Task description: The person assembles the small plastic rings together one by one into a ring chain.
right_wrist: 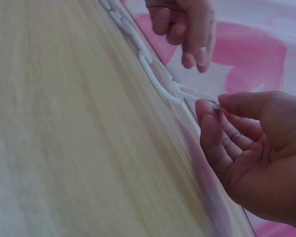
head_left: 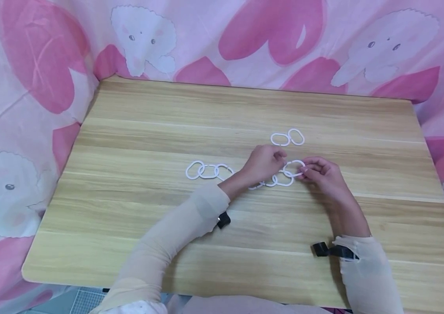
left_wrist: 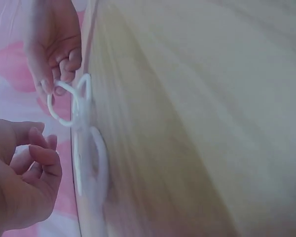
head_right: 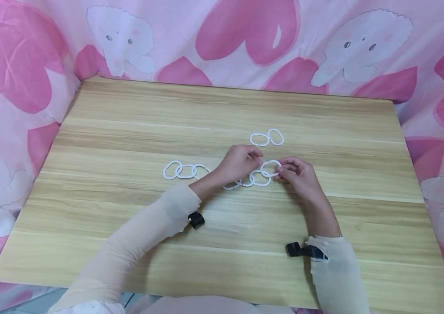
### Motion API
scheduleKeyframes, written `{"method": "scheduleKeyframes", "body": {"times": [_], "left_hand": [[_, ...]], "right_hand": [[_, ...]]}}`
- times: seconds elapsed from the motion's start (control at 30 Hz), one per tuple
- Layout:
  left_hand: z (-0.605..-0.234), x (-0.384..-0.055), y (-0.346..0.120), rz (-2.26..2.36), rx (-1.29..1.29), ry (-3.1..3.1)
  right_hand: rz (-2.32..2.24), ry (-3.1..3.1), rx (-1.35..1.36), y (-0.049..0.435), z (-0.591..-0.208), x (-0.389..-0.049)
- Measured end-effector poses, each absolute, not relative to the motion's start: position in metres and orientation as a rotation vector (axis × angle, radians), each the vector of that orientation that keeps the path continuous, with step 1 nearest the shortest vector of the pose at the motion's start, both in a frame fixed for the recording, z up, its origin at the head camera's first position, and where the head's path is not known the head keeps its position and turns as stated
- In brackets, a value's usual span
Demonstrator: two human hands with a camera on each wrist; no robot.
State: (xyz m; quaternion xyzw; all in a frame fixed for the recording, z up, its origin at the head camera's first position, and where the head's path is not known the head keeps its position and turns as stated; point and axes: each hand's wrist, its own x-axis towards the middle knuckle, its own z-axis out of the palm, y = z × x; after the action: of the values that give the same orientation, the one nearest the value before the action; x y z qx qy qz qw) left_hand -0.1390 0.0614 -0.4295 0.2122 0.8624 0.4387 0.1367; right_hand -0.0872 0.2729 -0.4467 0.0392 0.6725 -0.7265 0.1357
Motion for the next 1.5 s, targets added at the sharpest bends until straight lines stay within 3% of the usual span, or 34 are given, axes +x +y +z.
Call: {"method": "scheduleKeyframes", "body": {"times": [0.47,1.07,1.3,1.5], "left_hand": [[-0.432,-0.125,0.078,0.836,0.746,2.543],[-0.439,-0.123,0.076,0.723,0.763,2.607],[-0.439,-0.123,0.078,0.690,0.782,2.625],[-0.441,-0.124,0.075,0.669,0.777,2.644]], "right_hand": [[-2.166,1.949,0.163,0.275,-0.446,-0.081],[-2.254,1.778,0.172,0.285,-0.447,-0.076],[-2.052,1.833,0.090,0.301,-0.442,-0.083],[-1.618,2.163,-0.056,0.313,-0.430,-0.106]]}}
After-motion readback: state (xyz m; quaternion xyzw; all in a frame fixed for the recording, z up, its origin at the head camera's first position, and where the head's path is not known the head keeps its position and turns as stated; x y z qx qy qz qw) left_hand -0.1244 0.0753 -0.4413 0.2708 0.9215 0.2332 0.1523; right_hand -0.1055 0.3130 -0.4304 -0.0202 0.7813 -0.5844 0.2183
